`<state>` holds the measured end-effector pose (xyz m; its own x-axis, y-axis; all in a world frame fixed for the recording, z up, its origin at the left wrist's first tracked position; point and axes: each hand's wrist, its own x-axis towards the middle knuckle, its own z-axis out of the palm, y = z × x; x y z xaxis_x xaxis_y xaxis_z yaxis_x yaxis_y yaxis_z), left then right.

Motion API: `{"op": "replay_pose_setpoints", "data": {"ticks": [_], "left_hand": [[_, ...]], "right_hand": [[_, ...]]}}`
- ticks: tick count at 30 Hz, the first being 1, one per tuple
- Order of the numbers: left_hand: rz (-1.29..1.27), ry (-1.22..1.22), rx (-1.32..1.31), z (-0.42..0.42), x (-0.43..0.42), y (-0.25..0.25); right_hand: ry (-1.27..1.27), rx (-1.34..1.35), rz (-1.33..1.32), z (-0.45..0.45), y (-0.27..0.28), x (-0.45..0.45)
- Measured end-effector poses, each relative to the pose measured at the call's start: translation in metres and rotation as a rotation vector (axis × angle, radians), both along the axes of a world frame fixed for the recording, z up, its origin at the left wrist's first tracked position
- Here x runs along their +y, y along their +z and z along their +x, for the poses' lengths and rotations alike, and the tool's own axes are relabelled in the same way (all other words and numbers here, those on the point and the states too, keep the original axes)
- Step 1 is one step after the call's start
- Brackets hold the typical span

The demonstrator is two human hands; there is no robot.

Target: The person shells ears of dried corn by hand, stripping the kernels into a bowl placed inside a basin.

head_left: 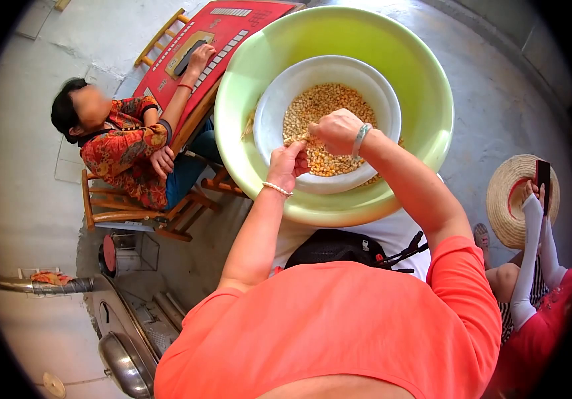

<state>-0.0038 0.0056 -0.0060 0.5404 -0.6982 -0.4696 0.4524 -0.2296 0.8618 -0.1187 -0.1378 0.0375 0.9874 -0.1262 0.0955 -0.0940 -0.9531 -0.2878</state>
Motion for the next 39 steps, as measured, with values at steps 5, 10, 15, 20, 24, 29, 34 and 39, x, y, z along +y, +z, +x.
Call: {"op": "replay_pose_setpoints", "data": {"ticks": [5, 10, 15, 20, 24, 29, 34, 39], "left_hand": [[0.059, -0.007, -0.04, -0.002, -0.003, 0.001], [0.027, 0.005, 0.015, 0.0, -0.004, 0.001], [-0.016, 0.017, 0.022, -0.003, -0.004, -0.003], [-0.065, 0.008, 0.107, -0.006, -0.001, 0.008], [-0.051, -0.031, 0.036, 0.0, 0.001, 0.002], [-0.072, -0.025, 0.02, 0.002, 0.0, -0.003], [-0.097, -0.031, 0.036, -0.002, 0.002, 0.003], [-0.045, -0.02, -0.093, -0.007, 0.003, 0.007]], "right_hand": [[0.029, 0.014, -0.048, 0.0, 0.001, 0.002], [0.033, 0.026, -0.061, -0.001, 0.003, 0.003], [0.024, 0.028, -0.04, -0.001, 0.004, 0.0], [-0.012, -0.007, -0.002, -0.003, 0.004, 0.002], [0.023, -0.048, -0.002, 0.0, -0.006, -0.003], [-0.008, -0.01, 0.013, -0.002, 0.001, -0.001], [-0.03, -0.024, 0.041, -0.001, -0.001, -0.001], [-0.036, 0.004, 0.048, -0.001, 0.0, 0.001]]}}
